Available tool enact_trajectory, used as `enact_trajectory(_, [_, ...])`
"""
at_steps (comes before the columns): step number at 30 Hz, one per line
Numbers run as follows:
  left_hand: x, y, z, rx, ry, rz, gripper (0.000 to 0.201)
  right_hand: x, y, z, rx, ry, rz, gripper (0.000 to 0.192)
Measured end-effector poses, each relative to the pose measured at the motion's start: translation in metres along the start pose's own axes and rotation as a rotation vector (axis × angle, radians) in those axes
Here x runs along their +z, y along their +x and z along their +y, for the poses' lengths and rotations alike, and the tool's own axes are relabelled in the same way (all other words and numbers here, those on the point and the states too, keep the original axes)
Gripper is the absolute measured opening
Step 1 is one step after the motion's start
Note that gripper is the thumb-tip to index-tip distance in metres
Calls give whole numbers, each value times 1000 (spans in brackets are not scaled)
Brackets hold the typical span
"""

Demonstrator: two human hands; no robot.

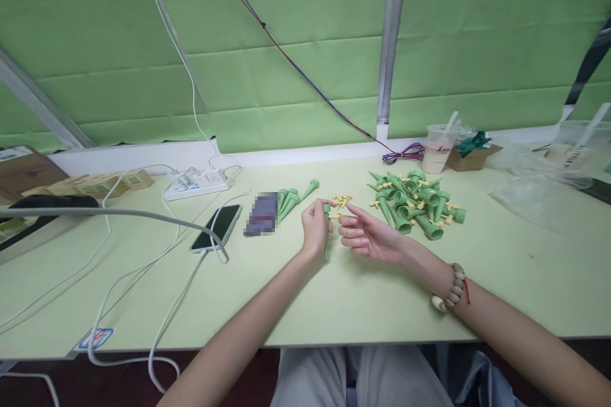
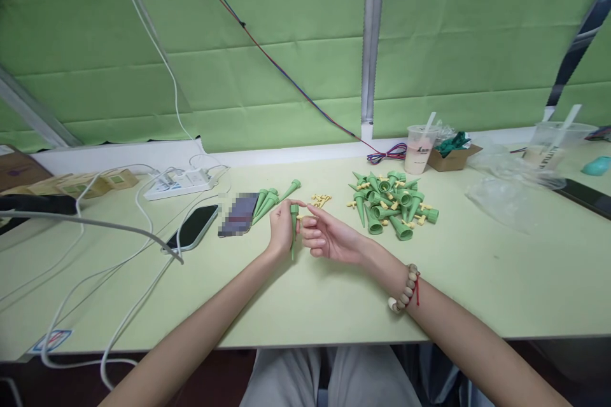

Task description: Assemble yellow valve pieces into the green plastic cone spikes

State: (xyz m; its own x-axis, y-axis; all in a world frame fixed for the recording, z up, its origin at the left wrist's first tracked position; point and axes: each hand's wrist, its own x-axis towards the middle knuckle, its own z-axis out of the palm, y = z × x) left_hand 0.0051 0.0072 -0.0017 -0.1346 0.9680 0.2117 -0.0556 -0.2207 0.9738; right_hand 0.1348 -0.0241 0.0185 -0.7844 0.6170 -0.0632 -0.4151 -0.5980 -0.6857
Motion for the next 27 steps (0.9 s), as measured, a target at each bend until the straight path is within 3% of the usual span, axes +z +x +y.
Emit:
enact_trajectory(8, [1,0,-3,25,-27,4,27,-2,2,3,-33,-22,-5,22])
enact_trajectory(11, [2,1,-3,24,-25,8,26,-3,4,3,-33,-66,35,23])
enact_trajectory(14, [2,1,-1,-8,-7,6,26,-5,6,4,-107,-258,136,31])
enact_trajectory(18, [1,0,3,-98,8,-7,30,-11,8,8,-454,-944,446,41])
enact_trajectory(21, [0,-3,6,-180,-15,-26,33,-17,8,12,-779,-1382,634,24])
enact_trajectory(24, [0,-5,10,-185,-13,-56,33,-23,9,13,-947,-1538,604,19])
enact_trajectory(27, [-1,-6,12,-199,5,-91,34,-30,10,11,-1023,-1647,546,14])
